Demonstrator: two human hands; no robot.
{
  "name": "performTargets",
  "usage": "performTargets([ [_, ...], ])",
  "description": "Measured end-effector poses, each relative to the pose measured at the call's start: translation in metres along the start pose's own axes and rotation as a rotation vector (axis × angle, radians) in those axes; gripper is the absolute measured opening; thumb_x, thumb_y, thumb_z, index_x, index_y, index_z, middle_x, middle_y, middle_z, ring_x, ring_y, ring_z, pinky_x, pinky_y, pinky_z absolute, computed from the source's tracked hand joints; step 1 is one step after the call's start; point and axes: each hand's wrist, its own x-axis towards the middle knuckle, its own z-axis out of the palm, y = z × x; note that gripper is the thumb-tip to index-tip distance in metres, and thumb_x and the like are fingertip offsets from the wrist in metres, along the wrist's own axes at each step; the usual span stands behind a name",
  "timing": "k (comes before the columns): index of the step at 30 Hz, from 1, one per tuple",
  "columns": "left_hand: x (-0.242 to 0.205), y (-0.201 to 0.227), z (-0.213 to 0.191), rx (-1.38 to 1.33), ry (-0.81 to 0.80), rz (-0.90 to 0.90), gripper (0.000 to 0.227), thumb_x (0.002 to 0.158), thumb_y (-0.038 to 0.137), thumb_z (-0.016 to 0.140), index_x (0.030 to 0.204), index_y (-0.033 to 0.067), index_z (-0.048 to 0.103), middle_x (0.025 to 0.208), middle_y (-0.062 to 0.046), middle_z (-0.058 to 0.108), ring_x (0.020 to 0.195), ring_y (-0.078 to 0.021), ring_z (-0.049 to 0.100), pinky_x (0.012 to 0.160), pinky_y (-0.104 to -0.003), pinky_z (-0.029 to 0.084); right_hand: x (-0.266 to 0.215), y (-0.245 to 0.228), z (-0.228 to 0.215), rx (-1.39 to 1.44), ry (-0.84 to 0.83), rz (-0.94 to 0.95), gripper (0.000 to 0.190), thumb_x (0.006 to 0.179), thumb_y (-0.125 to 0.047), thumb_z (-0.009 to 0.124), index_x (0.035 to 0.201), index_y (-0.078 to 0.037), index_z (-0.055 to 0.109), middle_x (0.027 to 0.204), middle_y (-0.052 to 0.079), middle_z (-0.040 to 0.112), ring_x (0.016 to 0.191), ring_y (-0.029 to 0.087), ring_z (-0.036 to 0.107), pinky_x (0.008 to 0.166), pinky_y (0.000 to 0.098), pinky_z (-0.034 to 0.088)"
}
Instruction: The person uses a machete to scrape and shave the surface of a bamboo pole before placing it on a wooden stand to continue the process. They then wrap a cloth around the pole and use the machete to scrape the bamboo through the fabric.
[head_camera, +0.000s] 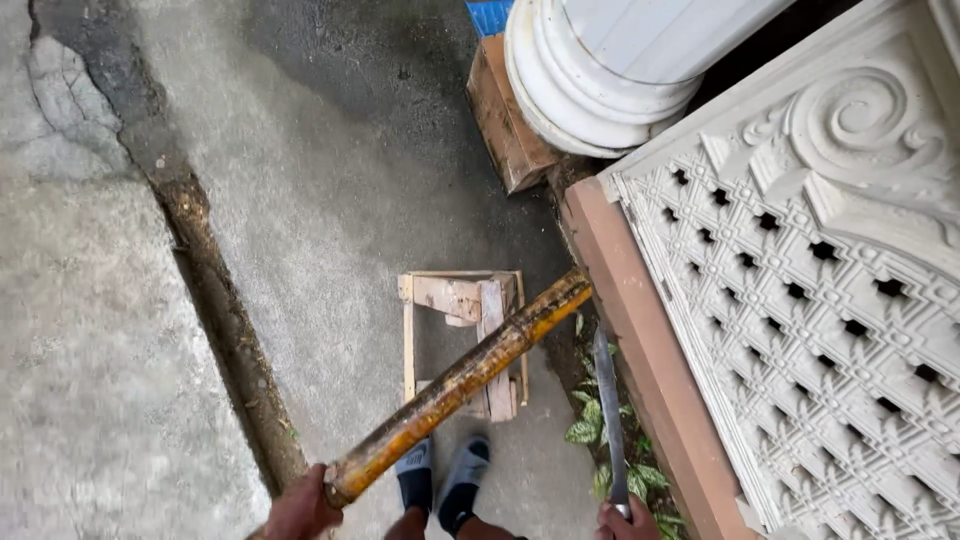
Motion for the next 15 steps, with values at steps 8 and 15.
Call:
performTargets([
  [8, 0.007, -0.001, -0.009, 0.014, -0.071, 0.001, 0.067, 0.074, 0.032, 0.081, 0.13, 0.0144, 0.05, 0.097, -0.016, 0.072, 0.099, -0.0324, 0.074, 0.09, -0.047, 0.059, -0.078, -0.116, 0.032, 0.101, 0.234, -0.018, 0.021, 0.084, -0.008, 0.075, 0.101, 0.003, 0.07, 0.059, 0.014, 0.062, 0.043, 0.021, 0.057, 0.043, 0.0367, 0.044],
  [15, -0.005, 0.006, -0.025, 0.005, -0.018, 0.063, 0.077, 0.064, 0.035, 0.087, 0.125, 0.0125, 0.047, 0.101, -0.014, 0.072, 0.102, -0.0366, 0.071, 0.089, -0.048, 0.058, -0.149, -0.174, 0.029, 0.112, 0.404, 0.061, 0.025, 0.088, -0.013, 0.074, 0.109, 0.001, 0.069, 0.06, 0.013, 0.057, 0.038, 0.022, 0.052, 0.038, 0.0397, 0.041],
])
